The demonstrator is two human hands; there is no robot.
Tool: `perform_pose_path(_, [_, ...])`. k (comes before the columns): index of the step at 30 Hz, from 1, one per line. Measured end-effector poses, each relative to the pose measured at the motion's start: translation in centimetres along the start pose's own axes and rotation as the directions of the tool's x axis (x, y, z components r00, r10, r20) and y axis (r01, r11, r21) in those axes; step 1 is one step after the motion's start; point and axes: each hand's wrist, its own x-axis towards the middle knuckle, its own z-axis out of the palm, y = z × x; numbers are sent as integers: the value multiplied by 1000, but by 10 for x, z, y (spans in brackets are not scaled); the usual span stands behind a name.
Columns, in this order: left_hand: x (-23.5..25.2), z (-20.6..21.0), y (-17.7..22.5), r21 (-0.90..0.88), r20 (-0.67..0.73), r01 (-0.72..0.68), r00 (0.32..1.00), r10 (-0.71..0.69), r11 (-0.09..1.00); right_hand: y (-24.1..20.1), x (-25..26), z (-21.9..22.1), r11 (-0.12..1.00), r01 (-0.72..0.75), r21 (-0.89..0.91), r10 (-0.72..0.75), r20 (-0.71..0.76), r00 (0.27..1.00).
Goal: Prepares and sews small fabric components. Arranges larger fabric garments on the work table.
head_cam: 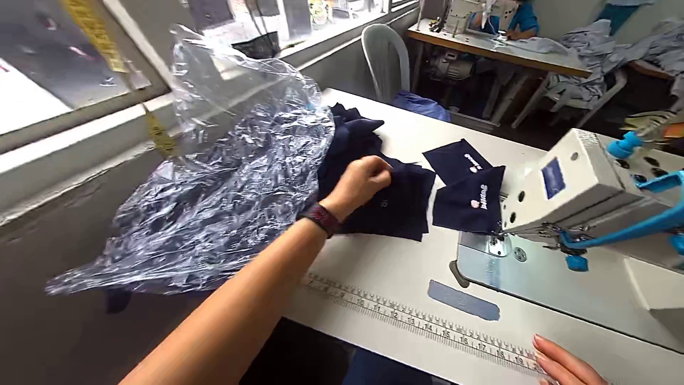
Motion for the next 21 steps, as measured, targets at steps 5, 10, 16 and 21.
perform_pose_path(5, [6, -36, 19, -652, -293, -75, 943, -160, 755, -12, 26, 15, 992, 72, 103, -63, -89, 994])
perform_pose_path(10, [-47, -34, 79, -847, -150, -69, 982, -112, 527, -27, 69, 33, 920, 9, 391, 21, -71, 997])
perform_pose_path(16, [-142, 29, 102, -966, 258, 254, 957, 131, 48, -33, 94, 24, 216, -279, 935, 151, 251, 956])
perform_pose_path(21, [-169, 96, 106, -904, 424, 423, 876, -231, -56, -42, 87, 15, 253, -450, 857, 595, 229, 770])
